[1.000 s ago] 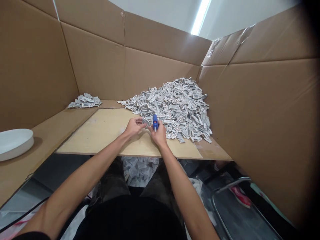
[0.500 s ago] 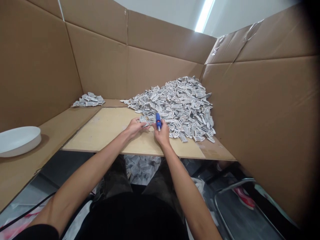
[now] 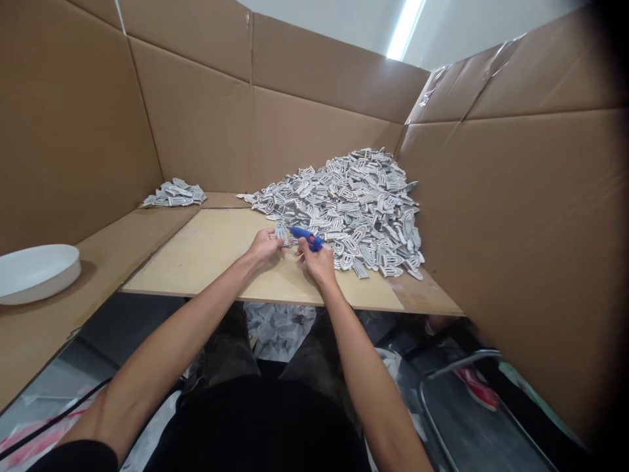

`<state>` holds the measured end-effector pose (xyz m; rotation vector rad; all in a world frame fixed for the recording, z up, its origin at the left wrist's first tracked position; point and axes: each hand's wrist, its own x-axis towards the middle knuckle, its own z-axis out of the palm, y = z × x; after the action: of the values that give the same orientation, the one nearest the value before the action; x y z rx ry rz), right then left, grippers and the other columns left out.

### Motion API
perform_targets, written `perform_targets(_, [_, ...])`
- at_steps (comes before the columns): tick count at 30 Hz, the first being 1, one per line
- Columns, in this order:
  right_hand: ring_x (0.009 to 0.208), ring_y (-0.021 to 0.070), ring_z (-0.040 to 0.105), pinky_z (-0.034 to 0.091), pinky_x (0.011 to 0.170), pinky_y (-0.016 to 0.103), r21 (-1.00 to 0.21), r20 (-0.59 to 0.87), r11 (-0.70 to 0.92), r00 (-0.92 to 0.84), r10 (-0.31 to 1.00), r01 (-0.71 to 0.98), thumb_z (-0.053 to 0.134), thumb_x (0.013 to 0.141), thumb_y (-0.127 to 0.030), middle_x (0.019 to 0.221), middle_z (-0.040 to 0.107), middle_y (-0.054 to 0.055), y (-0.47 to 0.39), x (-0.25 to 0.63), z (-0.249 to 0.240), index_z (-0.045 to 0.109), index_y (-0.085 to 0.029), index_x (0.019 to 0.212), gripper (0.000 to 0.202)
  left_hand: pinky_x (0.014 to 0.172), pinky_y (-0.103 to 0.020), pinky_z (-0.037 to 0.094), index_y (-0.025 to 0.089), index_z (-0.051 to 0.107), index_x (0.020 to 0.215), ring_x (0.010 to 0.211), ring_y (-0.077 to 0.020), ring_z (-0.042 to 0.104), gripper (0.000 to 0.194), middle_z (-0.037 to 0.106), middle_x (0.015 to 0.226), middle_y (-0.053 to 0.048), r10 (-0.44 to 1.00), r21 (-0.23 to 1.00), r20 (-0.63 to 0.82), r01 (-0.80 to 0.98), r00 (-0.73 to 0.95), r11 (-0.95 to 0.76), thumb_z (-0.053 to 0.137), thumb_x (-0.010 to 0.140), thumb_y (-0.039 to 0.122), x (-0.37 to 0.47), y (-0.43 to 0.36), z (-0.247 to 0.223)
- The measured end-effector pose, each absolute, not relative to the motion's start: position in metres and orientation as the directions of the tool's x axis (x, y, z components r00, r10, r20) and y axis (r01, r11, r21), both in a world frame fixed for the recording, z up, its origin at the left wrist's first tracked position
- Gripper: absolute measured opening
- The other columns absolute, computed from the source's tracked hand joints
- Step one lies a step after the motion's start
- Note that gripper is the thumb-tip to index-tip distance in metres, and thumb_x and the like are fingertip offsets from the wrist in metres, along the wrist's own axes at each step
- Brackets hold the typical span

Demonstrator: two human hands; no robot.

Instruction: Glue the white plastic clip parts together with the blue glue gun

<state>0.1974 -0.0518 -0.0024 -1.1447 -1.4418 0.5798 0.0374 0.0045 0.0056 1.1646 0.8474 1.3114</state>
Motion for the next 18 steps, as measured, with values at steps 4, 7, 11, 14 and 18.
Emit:
perform_targets(4, [0.051, 0.0157, 0.065, 0.053, 0.052, 0.025, -0.870, 0.439, 0.399, 0.084, 0.895, 0.290, 0.062, 0.085, -0.086, 0.070, 0.073, 0.006, -0.0534, 0.1960, -0.0020, 0.076, -0.017, 0.090, 0.071, 0.058, -0.027, 0.044, 0.010, 0.074, 0.076, 0.066, -0.0173, 0.065, 0.018, 0.075, 0.077, -0.010, 0.975, 0.955, 0.153, -0.276, 0.163, -0.104, 0.079, 0.059, 0.009, 0.0363, 0.0065, 0.0047])
perform_targets(7, [0.051, 0.0154, 0.066, 0.053, 0.052, 0.025, -0.872, 0.432, 0.395, 0.073, 0.899, 0.290, 0.062, 0.085, -0.087, 0.070, 0.072, 0.005, -0.0540, 0.1963, -0.0015, 0.075, -0.017, 0.089, 0.072, 0.058, -0.027, 0.044, 0.009, 0.075, 0.076, 0.065, -0.0156, 0.062, 0.018, 0.074, 0.078, -0.010, 0.968, 0.949, 0.161, -0.299, 0.190, -0.099, 0.077, 0.059, 0.009, 0.0354, 0.0068, 0.0050])
perform_targets(11, [0.053, 0.0161, 0.067, 0.054, 0.055, 0.025, -0.863, 0.430, 0.385, 0.076, 0.900, 0.327, 0.059, 0.086, -0.088, 0.070, 0.073, 0.006, -0.0543, 0.1971, -0.0005, 0.075, -0.017, 0.085, 0.072, 0.060, -0.027, 0.045, 0.008, 0.076, 0.078, 0.065, -0.0150, 0.062, 0.019, 0.074, 0.080, -0.010, 0.961, 0.948, 0.166, -0.302, 0.219, -0.095, 0.076, 0.059, 0.007, 0.0347, 0.0066, 0.0056])
perform_targets(14, [0.053, 0.0166, 0.067, 0.054, 0.056, 0.026, -0.861, 0.432, 0.383, 0.084, 0.898, 0.334, 0.059, 0.086, -0.089, 0.069, 0.073, 0.006, -0.0536, 0.1976, -0.0006, 0.074, -0.018, 0.084, 0.073, 0.061, -0.028, 0.046, 0.008, 0.076, 0.079, 0.065, -0.0149, 0.062, 0.020, 0.074, 0.080, -0.010, 0.962, 0.949, 0.167, -0.300, 0.217, -0.097, 0.076, 0.059, 0.008, 0.0350, 0.0064, 0.0056])
perform_targets(18, [0.053, 0.0173, 0.067, 0.053, 0.057, 0.027, -0.850, 0.447, 0.392, 0.088, 0.890, 0.353, 0.059, 0.088, -0.086, 0.066, 0.071, 0.005, -0.0525, 0.1978, -0.0015, 0.073, -0.019, 0.080, 0.069, 0.060, -0.027, 0.046, 0.008, 0.076, 0.081, 0.064, -0.0148, 0.063, 0.021, 0.075, 0.082, -0.010, 0.962, 0.950, 0.168, -0.297, 0.216, -0.099, 0.077, 0.060, 0.008, 0.0354, 0.0053, 0.0066])
